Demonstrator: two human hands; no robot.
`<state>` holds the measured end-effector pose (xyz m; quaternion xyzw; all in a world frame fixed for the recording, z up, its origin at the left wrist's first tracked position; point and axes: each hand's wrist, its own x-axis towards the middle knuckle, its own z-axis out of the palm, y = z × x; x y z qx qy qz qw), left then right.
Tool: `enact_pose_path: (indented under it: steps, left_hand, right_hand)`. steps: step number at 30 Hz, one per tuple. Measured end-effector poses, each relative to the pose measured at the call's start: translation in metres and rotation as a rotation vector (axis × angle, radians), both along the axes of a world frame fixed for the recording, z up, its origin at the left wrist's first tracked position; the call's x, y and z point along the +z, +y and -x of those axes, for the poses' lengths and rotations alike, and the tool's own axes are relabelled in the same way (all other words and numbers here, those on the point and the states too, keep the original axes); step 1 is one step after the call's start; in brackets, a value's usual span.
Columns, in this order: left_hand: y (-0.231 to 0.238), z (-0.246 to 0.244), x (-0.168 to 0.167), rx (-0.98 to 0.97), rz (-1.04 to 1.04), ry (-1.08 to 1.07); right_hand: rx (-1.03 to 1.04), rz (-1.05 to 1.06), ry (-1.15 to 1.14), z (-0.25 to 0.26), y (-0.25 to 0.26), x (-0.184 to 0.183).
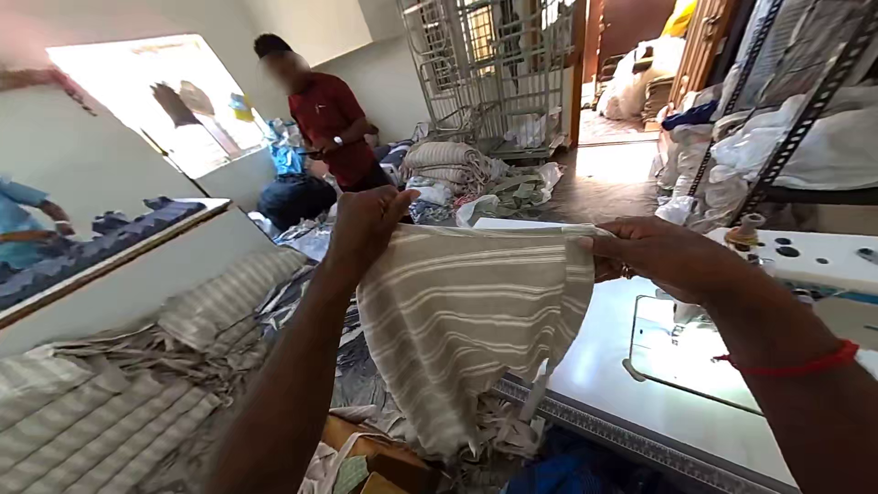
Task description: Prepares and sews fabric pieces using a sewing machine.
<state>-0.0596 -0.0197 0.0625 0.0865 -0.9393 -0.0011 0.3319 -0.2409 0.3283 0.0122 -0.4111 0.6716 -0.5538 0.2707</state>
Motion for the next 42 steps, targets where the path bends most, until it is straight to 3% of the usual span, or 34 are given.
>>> enact_pose_path:
  steps: [11,22,28,30,32,35,37,39,42]
  left_hand:
    - [-0.005,0.018,-0.014,0.022,-0.055,-0.034]
    - [-0.015,0.016,0.026,0.011,0.032,0.109]
    - [-0.025,0.070,0.022,0.048,-0.039,0.151]
    - [-0.020,0.100,0.001,0.060,-0.124,0.040]
    - [-0.002,0.125,-0.045,0.014,-0.178,-0.141]
    - [0.081,0.113,-0.142,0.032,-0.340,-0.493]
    - [0.124,0.090,-0.209,0.144,-0.485,-0.734]
    - [0.138,0.071,-0.259,0.272,-0.465,-0.744]
    - [0.133,0.062,-0.280,0.352,-0.335,-0.641]
  right_hand:
    - [-0.179,-0.024,0.120,0.005,-0.007,0.011]
    - [-0.281,-0.076,0.255,0.031,-0.028,0.058]
    - [-0.405,-0.081,0.158,0.050,-0.036,0.055]
    - [-0.508,-0.086,0.059,0.068,-0.048,0.037]
    - [-0.570,-0.054,-0.074,0.091,-0.059,0.003]
    - [-0.636,-0.078,-0.141,0.117,-0.068,-0.073]
    - [-0.665,-0.164,-0.033,0.119,-0.064,-0.119]
    - [-0.665,-0.256,0.071,0.101,-0.055,-0.151]
    - [-0.620,-0.347,0.188,0.052,-0.026,-0.174]
